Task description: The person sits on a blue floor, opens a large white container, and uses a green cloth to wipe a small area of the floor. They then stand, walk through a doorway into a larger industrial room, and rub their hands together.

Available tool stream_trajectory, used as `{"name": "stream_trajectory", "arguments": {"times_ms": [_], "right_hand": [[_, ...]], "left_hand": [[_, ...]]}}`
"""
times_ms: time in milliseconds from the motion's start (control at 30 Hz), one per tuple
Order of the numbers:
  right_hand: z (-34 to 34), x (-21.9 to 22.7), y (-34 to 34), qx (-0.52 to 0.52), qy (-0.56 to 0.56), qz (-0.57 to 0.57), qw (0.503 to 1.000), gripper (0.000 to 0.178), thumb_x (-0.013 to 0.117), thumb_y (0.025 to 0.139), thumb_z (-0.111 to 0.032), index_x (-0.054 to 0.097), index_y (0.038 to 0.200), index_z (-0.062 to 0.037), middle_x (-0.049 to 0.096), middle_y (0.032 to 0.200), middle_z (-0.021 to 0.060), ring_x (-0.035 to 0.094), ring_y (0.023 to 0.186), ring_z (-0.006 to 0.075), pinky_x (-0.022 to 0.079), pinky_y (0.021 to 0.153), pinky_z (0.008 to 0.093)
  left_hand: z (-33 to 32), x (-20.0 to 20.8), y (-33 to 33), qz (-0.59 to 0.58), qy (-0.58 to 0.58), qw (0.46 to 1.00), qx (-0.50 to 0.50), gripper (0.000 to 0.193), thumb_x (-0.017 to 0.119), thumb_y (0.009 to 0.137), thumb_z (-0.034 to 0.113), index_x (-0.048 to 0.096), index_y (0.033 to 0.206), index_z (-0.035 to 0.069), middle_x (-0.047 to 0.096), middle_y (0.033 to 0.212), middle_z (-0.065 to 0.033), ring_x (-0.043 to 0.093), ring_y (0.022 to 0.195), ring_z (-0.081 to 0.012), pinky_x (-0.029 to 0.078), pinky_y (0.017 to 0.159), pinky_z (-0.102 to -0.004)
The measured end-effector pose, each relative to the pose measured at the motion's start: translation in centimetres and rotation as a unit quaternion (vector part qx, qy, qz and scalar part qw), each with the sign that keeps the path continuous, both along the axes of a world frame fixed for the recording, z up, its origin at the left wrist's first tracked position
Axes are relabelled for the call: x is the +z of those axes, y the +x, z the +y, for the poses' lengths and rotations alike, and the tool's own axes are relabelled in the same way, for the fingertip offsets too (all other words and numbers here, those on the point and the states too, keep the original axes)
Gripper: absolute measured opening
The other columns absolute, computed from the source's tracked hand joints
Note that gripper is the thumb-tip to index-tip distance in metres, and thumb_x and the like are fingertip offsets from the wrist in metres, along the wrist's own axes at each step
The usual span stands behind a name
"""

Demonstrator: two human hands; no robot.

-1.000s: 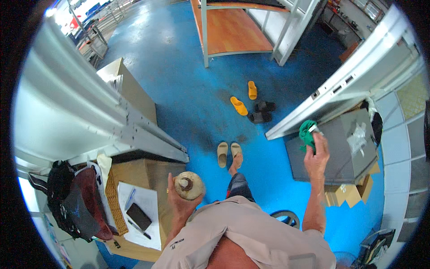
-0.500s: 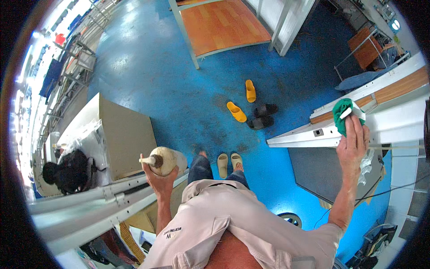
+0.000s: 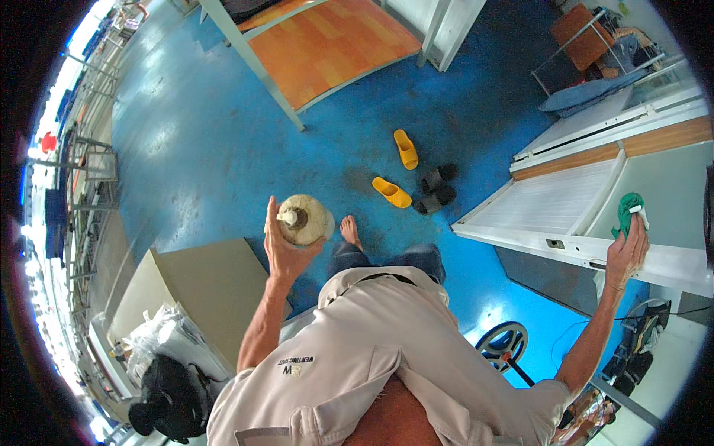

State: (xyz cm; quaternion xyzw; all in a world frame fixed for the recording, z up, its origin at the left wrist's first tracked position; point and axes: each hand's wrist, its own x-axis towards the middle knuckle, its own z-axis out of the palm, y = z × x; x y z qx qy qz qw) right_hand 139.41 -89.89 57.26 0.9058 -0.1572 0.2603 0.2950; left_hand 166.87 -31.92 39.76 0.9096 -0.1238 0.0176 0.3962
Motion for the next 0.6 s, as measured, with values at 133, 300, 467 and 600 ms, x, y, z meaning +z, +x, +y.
{"name": "stream_trajectory", "arguments": {"times_ms": [133, 300, 467, 600], "right_hand": [[0.2, -0.8, 0.3, -0.075, -0.041, 0.017, 0.996, 0.045, 0.063, 0.086, -0.007, 0.055, 0.13, -0.0059, 0.059, 0.13, 0.0096, 0.059, 0.114, 0.0302, 0.046, 0.095, 0.0432], [-0.2, -1.4, 0.4, -0.123, -0.078, 0.042, 0.988, 0.049, 0.065, 0.083, -0.007, 0.054, 0.131, -0.0076, 0.059, 0.13, 0.0075, 0.059, 0.113, 0.0273, 0.044, 0.094, 0.0414], [-1.5, -1.7, 0.4, -0.145, -0.093, 0.042, 0.984, 0.053, 0.065, 0.082, -0.007, 0.053, 0.133, -0.0078, 0.058, 0.133, 0.0072, 0.057, 0.116, 0.0267, 0.042, 0.097, 0.0404], [0.7, -0.4, 2.8, -0.359, 0.058, 0.174, 0.915, 0.049, 0.06, 0.083, -0.007, 0.055, 0.132, -0.0036, 0.056, 0.135, 0.015, 0.052, 0.125, 0.0308, 0.038, 0.105, 0.0422]], "left_hand": [[0.1, 0.3, 5.2, -0.014, 0.013, 0.998, -0.054, 0.116, 0.09, 0.056, 0.021, 0.023, 0.15, 0.004, 0.054, 0.128, -0.0191, 0.055, 0.117, -0.0359, 0.045, 0.1, -0.046], [-1.6, 0.2, 8.8, 0.004, 0.035, 0.998, -0.044, 0.117, 0.091, 0.056, 0.021, 0.024, 0.15, 0.005, 0.053, 0.129, -0.0189, 0.055, 0.118, -0.0351, 0.045, 0.101, -0.0453], [-2.7, -0.8, 11.0, 0.007, 0.026, 0.999, -0.042, 0.117, 0.092, 0.054, 0.021, 0.025, 0.15, 0.005, 0.054, 0.13, -0.0184, 0.054, 0.12, -0.0346, 0.045, 0.102, -0.0453], [-0.6, -1.1, 11.3, 0.041, 0.028, 0.998, -0.043, 0.117, 0.092, 0.054, 0.023, 0.027, 0.149, 0.005, 0.054, 0.128, -0.0195, 0.053, 0.12, -0.0368, 0.044, 0.102, -0.0466]]}}
